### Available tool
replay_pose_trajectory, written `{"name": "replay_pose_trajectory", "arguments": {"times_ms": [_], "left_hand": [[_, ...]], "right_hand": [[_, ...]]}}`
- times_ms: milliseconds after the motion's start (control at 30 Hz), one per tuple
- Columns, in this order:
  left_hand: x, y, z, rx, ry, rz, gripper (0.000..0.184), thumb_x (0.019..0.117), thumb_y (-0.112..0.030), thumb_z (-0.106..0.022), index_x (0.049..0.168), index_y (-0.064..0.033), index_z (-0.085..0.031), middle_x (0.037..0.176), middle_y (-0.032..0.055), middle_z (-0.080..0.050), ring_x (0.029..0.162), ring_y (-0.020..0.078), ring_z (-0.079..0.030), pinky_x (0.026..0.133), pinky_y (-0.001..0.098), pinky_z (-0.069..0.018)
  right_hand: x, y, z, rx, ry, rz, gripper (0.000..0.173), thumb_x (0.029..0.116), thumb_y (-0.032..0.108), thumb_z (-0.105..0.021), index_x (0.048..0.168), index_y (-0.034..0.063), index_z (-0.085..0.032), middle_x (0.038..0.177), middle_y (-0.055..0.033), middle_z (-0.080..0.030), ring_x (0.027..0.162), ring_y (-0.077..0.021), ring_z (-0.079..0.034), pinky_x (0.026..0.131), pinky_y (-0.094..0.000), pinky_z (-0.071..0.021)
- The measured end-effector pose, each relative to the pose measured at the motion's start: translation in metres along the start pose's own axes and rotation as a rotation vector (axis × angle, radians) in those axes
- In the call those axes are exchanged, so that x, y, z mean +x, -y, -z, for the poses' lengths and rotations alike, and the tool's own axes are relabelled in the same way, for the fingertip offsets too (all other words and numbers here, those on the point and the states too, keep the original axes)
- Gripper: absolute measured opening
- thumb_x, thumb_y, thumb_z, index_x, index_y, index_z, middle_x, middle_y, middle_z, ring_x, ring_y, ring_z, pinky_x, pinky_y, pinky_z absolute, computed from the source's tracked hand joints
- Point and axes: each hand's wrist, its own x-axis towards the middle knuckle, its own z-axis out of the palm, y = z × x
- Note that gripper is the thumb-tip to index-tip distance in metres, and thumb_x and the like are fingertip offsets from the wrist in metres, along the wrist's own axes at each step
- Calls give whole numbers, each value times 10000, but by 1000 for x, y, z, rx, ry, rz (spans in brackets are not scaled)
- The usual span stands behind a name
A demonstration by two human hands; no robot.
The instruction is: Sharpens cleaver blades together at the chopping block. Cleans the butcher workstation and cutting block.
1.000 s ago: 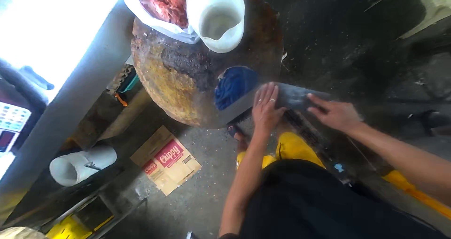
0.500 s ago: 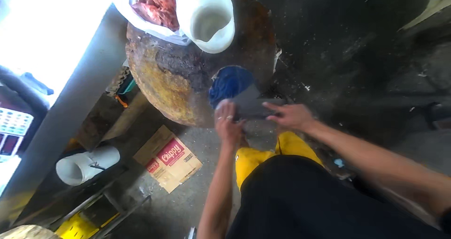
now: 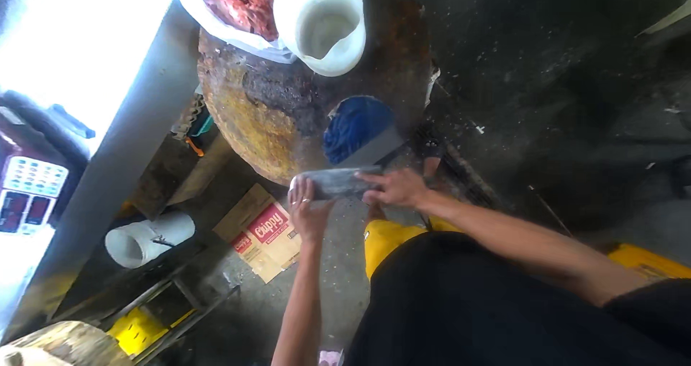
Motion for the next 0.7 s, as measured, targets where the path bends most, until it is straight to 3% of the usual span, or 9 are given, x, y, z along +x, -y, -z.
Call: {"name": "replay_pose_trajectory", "arguments": {"times_ms": [100, 167, 233, 300, 400, 500, 567, 633, 700], "left_hand": [[25, -100, -60, -74, 32, -187, 737, 727, -315, -921, 1368, -74, -651, 1512, 129, -548, 1460, 294, -447, 1250, 503, -292], [42, -160, -104, -145, 59, -322, 713, 729, -332, -912, 1359, -103, -669, 1493, 91, -576, 1446, 253, -471, 1249, 472, -291], [54, -186, -124, -186, 96, -401, 689, 774, -360, -874, 1382, -121, -654, 1513, 37, -562, 1463, 204, -449, 1253, 435, -286], [51, -158, -107, -144, 138, -389, 692, 813, -415, -848, 1417, -159, -628, 1544, 2, -529, 1482, 178, -417, 1254, 424, -300], [31, -46, -42, 17, 98, -195, 721, 784, -475, -861, 1419, -225, -626, 1549, -30, -519, 1470, 180, -430, 1231, 452, -352], [3, 32, 11, 47, 38, -2, 740, 763, -374, -885, 1409, -120, -627, 1559, 53, -508, 1494, 232, -405, 1258, 486, -291], [2, 25, 9, 16, 1, 22, 749, 745, -338, -891, 1393, -68, -631, 1549, 94, -514, 1493, 246, -408, 1261, 486, -272], [13, -32, -15, -42, 21, -22, 733, 705, -270, -929, 1343, -30, -662, 1504, 163, -549, 1462, 323, -445, 1243, 521, -295], [27, -104, -58, -92, 38, -168, 692, 717, -297, -926, 1322, -63, -686, 1462, 149, -592, 1425, 322, -490, 1227, 514, -323]], "right_hand": [[-77, -70, 49, -70, -150, -199, 537, 993, 647, -521, 1510, 511, -463, 924, -123, -765, 785, -376, -725, 664, -638, -556], [-129, -106, 85, -124, -218, -343, 564, 975, 629, -582, 1505, 453, -504, 979, -173, -767, 821, -431, -726, 685, -678, -541], [-149, -122, 106, -181, -245, -406, 601, 963, 641, -591, 1506, 390, -528, 952, -228, -752, 817, -473, -712, 681, -690, -522], [-130, -108, 94, -213, -229, -358, 610, 958, 684, -551, 1497, 399, -537, 898, -200, -756, 776, -436, -718, 653, -659, -534], [-41, -47, 36, -159, -81, -193, 555, 975, 698, -478, 1503, 528, -459, 915, -101, -765, 805, -348, -725, 704, -639, -552], [24, 11, -10, -82, 36, -7, 517, 1010, 639, -451, 1517, 549, -414, 862, -78, -749, 761, -330, -708, 668, -596, -544], [22, 9, -9, -50, 9, 40, 504, 1022, 613, -457, 1518, 522, -438, 823, -71, -737, 733, -313, -701, 662, -564, -545], [-16, -27, 16, -55, -49, -33, 513, 1017, 620, -474, 1516, 504, -455, 836, -98, -742, 740, -344, -706, 650, -592, -548], [-77, -77, 50, -112, -128, -174, 534, 1011, 648, -474, 1523, 503, -444, 907, -126, -753, 811, -379, -716, 677, -623, -558]]}}
